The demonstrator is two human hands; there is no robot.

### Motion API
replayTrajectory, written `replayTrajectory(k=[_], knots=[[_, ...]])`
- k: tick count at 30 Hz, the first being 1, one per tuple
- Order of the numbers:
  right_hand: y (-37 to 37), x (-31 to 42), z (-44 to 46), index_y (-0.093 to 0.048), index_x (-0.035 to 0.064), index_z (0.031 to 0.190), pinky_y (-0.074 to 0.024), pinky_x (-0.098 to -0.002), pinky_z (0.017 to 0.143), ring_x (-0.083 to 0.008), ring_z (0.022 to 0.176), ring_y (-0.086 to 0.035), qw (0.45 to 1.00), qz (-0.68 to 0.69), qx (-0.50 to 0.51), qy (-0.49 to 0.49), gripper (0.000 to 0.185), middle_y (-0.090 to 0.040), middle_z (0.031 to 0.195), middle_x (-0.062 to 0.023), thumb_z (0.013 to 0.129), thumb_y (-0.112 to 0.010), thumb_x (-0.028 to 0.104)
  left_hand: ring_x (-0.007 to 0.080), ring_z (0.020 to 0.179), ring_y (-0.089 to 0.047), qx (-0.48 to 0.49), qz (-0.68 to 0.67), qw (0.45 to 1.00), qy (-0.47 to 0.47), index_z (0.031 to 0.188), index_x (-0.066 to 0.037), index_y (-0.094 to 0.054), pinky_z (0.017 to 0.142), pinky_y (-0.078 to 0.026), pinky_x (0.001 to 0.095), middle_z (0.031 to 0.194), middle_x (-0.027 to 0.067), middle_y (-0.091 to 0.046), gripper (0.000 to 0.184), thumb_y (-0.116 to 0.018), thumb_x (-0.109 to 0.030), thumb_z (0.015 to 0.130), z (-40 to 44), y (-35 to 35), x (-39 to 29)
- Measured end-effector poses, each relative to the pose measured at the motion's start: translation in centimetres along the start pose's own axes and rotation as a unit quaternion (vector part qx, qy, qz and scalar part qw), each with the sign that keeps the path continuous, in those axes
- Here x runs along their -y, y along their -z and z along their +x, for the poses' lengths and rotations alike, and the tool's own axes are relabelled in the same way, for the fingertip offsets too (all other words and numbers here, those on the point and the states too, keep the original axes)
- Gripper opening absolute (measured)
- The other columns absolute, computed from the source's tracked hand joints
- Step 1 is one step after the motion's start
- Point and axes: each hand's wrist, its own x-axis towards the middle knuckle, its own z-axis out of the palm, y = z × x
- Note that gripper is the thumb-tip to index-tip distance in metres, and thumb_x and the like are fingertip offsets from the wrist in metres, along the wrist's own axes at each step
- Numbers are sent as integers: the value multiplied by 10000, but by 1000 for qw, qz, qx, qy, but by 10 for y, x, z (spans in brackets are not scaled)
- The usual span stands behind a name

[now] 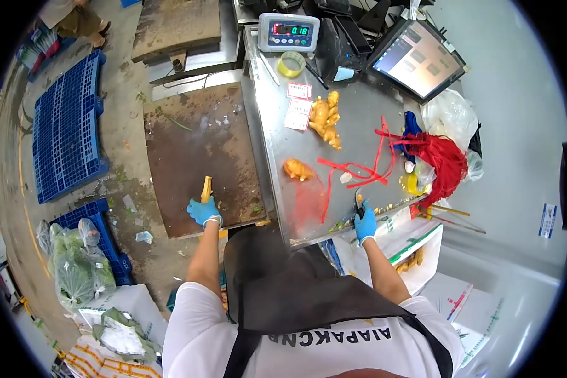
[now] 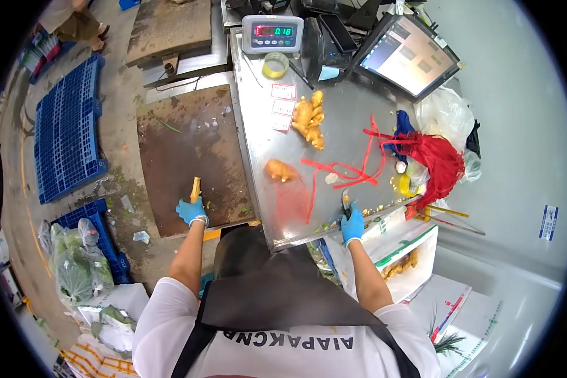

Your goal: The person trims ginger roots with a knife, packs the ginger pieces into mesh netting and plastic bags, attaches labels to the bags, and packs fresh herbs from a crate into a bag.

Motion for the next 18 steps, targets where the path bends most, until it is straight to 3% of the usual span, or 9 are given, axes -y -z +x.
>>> replayTrajectory(k=[3, 5, 7, 10, 12, 14, 16, 17, 18], knots=[[0, -12, 3, -446, 57, 1378, -457, -422, 939, -373, 1075, -574, 998, 62, 13, 17, 609, -577, 1216, -205, 813, -671, 96, 374, 1061, -560, -10, 39, 999, 12, 1260, -4, -504, 861, -516, 457, 1228, 209, -485, 737, -824, -353, 695, -12, -6, -7], [7, -24, 5, -434, 54, 1388, -454, -413, 946, -364, 1078, -572, 992, 119, 27, 25, 605, -574, 1222, -202, 825, -655, 81, 383, 1052, -552, -10, -8, 999, 40, 1253, 3, -509, 871, -502, 461, 1207, 221, -491, 700, -799, -354, 725, -23, -7, -18], [23, -24, 11, -427, 59, 1398, -452, -427, 921, -366, 1033, -571, 999, 38, 1, 24, 602, -586, 1159, -197, 841, -649, 103, 388, 1067, -537, -37, -73, 996, 37, 1250, 5, -512, 881, -491, 464, 1184, 230, -502, 672, -785, -342, 744, -35, -6, -28], [35, -33, 28, -436, 63, 1393, -446, -461, 861, -381, 970, -558, 990, -130, -32, 52, 631, -587, 1079, -199, 827, -684, 189, 376, 1042, -510, -99, -191, 967, -135, 1207, 87, -518, 908, -439, 429, 1152, 264, -523, 595, -732, -304, 814, -67, -2, -36], [52, -5, 43, -438, 47, 1385, -441, -458, 863, -379, 970, -553, 989, -104, -35, 99, 649, -580, 1072, -212, 815, -699, 212, 288, 1001, -526, -14, -314, 946, -87, 1221, 71, -518, 890, -444, 397, 1143, 194, -498, 575, -707, -330, 854, -107, 27, -54], [54, 21, 57, -440, 65, 1395, -436, -431, 896, -349, 958, -558, 986, 38, -5, 165, 616, -579, 1061, -205, 852, -682, 222, 267, 1022, -524, 54, -370, 923, -92, 1304, 29, -450, 911, -445, 378, 1199, 178, -453, 582, -687, -287, 876, -155, 55, -68], [61, 70, 58, -435, 71, 1403, -436, -426, 923, -334, 991, -565, 973, 120, 42, 194, 604, -579, 1106, -193, 868, -673, 219, 200, 1047, -525, 176, -458, 863, -119, 1345, -16, -428, 913, -455, 344, 1211, 131, -428, 627, -725, -253, 847, -206, 91, -86], [69, 97, 56, -430, 70, 1406, -436, -427, 932, -331, 1010, -567, 958, 171, 84, 213, 660, -579, 1121, -186, 838, -706, 262, 224, 1071, -517, 174, -390, 874, -233, 1377, -38, -400, 940, -444, 366, 1193, 128, -433, 705, -762, -212, 798, -219, 90, -79], [75, 121, 54, -424, 69, 1410, -436, -428, 940, -328, 1029, -568, 939, 225, 121, 232, 719, -578, 1137, -180, 809, -740, 306, 259, 1132, -499, 176, -331, 870, -321, 1411, -44, -370, 972, -429, 386, 1277, 157, -431, 763, -761, -122, 761, -238, 115, -93]])
